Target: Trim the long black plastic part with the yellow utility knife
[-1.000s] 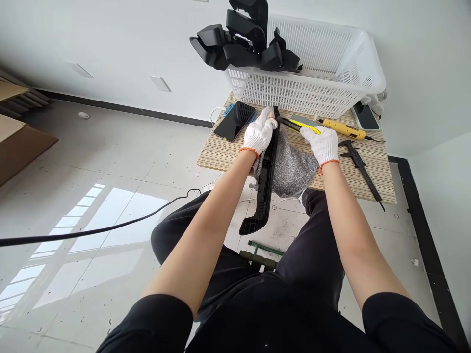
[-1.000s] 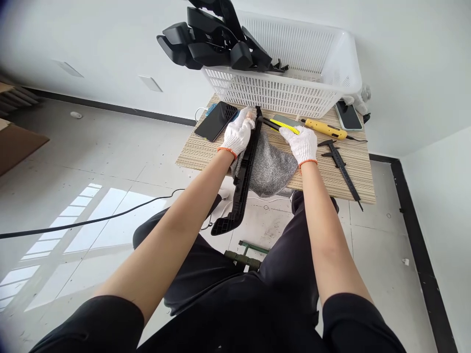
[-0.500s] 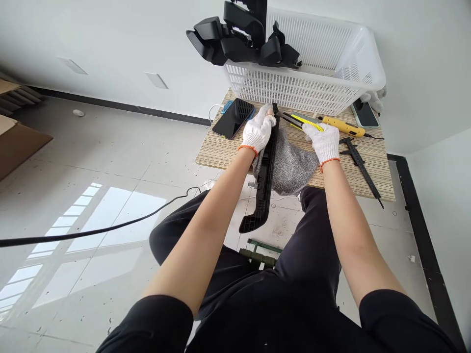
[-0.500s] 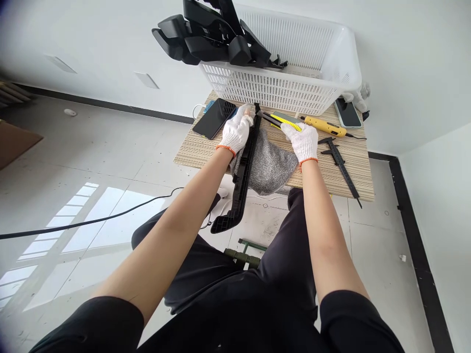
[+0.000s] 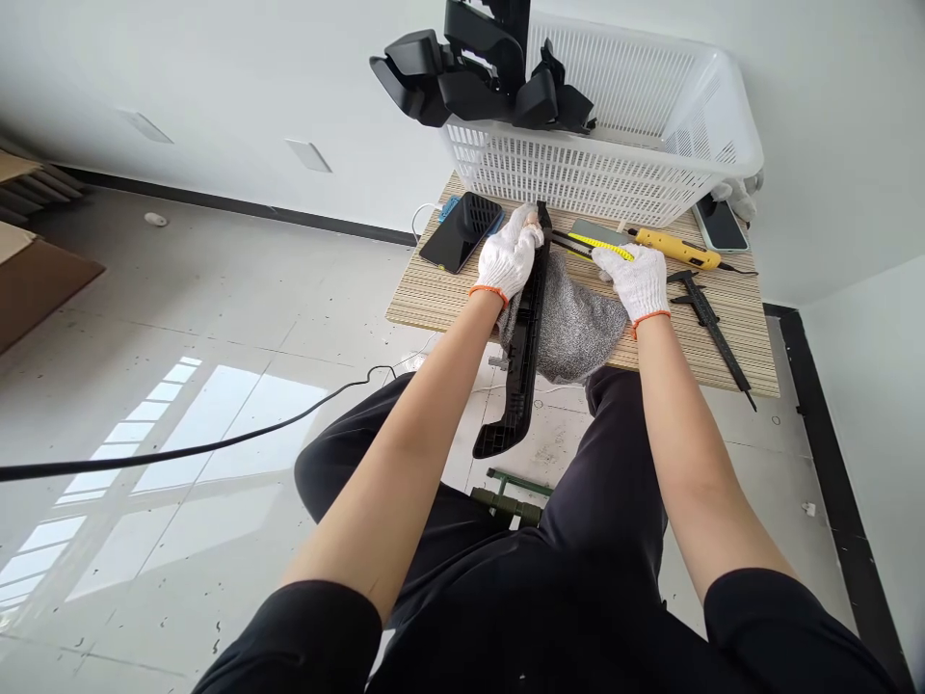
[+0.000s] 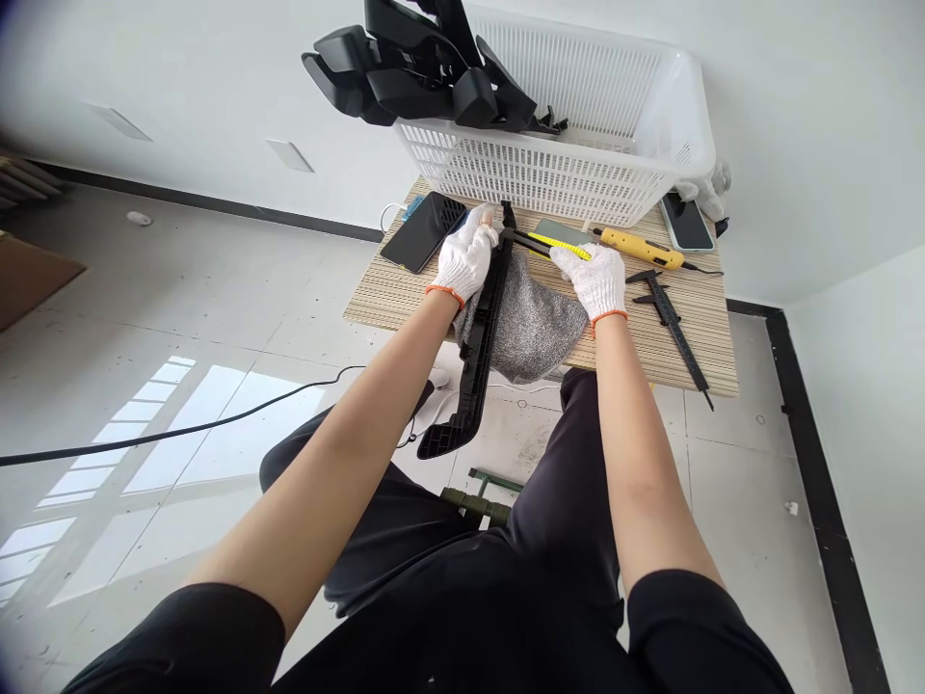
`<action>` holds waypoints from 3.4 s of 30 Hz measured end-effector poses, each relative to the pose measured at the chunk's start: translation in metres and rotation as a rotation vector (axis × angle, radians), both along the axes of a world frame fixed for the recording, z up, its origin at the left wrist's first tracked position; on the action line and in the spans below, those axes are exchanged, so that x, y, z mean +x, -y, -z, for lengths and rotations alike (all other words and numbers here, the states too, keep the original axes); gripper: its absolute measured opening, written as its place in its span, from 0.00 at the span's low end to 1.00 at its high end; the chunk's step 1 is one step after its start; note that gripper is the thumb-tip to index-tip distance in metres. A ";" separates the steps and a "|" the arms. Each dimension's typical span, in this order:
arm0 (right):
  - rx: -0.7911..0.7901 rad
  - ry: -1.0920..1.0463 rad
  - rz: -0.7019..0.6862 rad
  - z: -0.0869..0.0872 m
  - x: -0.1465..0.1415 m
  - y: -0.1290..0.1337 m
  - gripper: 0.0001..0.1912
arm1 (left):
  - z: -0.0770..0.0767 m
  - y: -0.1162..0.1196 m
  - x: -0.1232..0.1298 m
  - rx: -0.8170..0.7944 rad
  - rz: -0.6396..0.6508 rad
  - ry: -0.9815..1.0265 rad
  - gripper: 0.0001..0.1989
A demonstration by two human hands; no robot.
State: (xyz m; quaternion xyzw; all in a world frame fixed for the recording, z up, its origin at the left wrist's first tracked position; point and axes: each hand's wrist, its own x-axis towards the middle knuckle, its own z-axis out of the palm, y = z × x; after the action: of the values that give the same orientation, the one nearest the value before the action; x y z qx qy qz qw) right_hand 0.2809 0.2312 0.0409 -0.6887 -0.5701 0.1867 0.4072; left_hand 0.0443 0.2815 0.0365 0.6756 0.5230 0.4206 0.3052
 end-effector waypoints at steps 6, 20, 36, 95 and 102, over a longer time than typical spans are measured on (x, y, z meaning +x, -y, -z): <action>-0.033 -0.023 0.025 -0.003 -0.001 0.001 0.23 | 0.000 0.000 0.000 0.016 0.004 0.003 0.19; -0.042 -0.036 0.008 -0.006 -0.004 0.004 0.22 | 0.001 -0.001 -0.001 0.062 -0.015 -0.036 0.20; -0.029 -0.064 -0.022 0.000 0.000 0.001 0.22 | 0.002 -0.001 -0.001 0.102 -0.056 -0.106 0.18; -0.026 -0.096 -0.015 -0.012 -0.007 0.013 0.17 | 0.001 -0.001 -0.001 0.076 -0.176 -0.214 0.18; -0.037 -0.103 -0.013 -0.015 -0.008 0.015 0.16 | 0.002 0.000 -0.001 0.088 -0.186 -0.201 0.18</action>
State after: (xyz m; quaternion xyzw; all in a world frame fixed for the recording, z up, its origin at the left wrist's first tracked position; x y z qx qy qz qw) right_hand 0.2725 0.2163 0.0556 -0.6819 -0.5495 0.2352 0.4217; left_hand 0.0436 0.2816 0.0348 0.6757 0.5923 0.3998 0.1808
